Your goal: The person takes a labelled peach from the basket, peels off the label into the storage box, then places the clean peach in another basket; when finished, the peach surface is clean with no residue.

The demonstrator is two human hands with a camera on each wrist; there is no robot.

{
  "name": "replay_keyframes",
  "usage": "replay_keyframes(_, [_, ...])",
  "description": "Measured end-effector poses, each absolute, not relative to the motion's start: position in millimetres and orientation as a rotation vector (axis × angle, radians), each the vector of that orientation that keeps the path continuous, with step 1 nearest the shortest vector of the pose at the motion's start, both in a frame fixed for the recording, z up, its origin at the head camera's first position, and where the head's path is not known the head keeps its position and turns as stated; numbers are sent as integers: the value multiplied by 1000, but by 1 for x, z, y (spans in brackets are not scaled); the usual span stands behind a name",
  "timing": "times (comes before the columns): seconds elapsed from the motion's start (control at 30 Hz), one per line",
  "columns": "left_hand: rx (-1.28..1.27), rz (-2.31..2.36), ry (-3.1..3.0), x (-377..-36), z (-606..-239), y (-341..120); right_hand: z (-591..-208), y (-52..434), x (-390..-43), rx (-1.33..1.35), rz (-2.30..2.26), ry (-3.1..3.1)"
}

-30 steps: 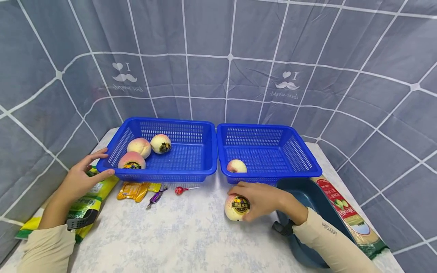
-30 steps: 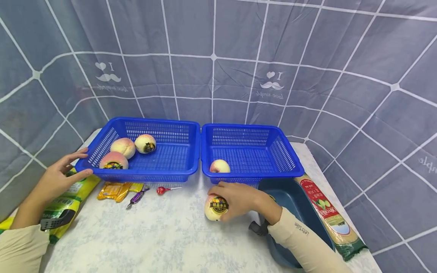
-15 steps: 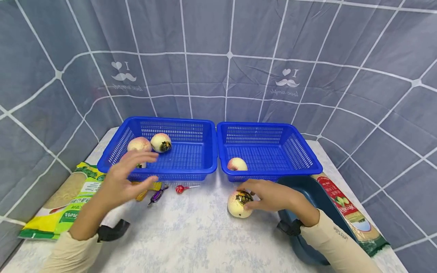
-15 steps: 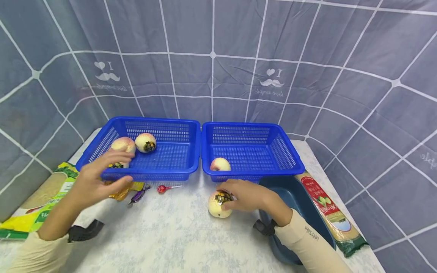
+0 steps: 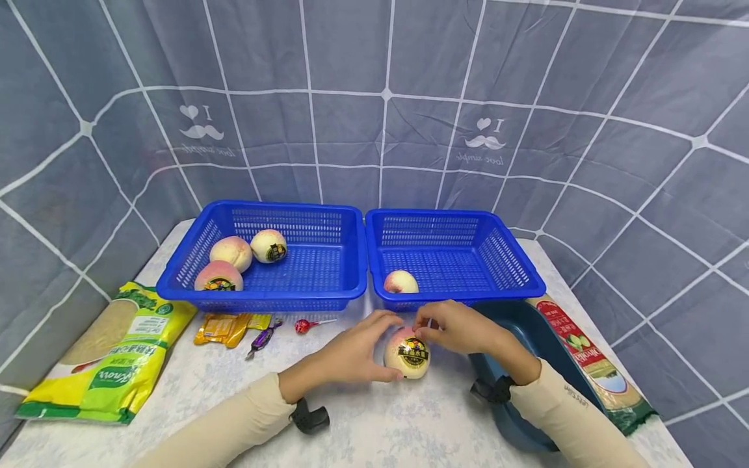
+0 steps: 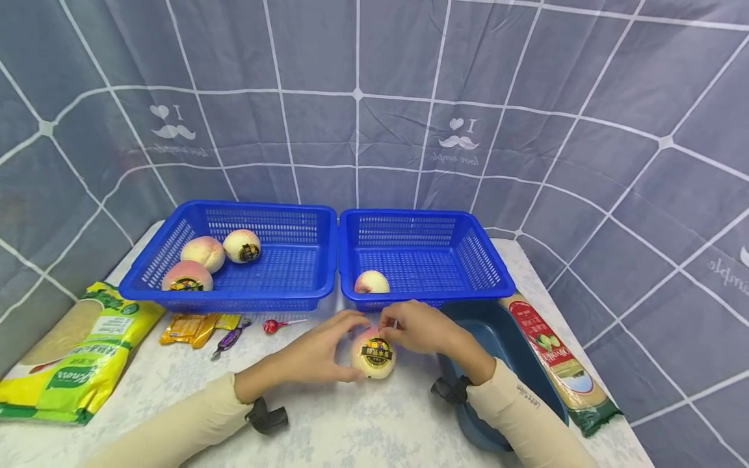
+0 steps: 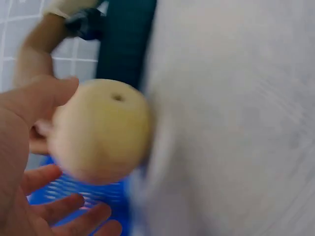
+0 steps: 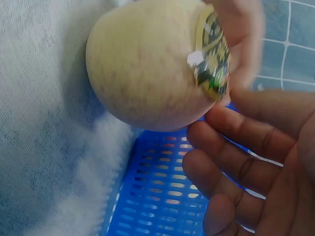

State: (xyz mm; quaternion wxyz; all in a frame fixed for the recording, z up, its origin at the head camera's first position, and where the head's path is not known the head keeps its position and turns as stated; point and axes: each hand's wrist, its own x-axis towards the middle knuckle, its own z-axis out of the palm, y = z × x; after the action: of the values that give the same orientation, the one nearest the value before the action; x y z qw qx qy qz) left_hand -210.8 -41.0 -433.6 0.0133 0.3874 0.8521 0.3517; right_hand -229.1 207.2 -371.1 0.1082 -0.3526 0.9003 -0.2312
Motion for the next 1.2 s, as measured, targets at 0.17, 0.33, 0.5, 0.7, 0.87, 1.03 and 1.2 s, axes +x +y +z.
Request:
replay_keyframes(0.17, [1149, 1220, 2526, -223, -453, -30, -373, 204, -225, -1101, -611, 2736])
replay_keyframes(0.33, [1124, 1317, 2441, -226, -456, -26, -371, 201, -222, -1082, -663, 2760])
replay_keyframes(0.5, [1084, 1354, 2414, -225, -457, -28, -371, 200, -222, -1075, -695, 2729])
replay_keyframes(0.7, [1064, 1352, 2420, -225, -457, -30, -355, 214, -215, -1292, -812, 2569])
replay_keyframes(0.87, [1068, 1317, 2454, -224, -457, -29, -328, 262, -214, -1233, -914, 2550])
replay_keyframes(1.03, [1065, 1305, 2470, -226, -456, -30, -325, 322, -226, -841, -739, 2611])
replay_keyframes(1.2, [1061, 1302, 2464, -226, -457, -30, -357, 346, -238, -742, -433, 2784])
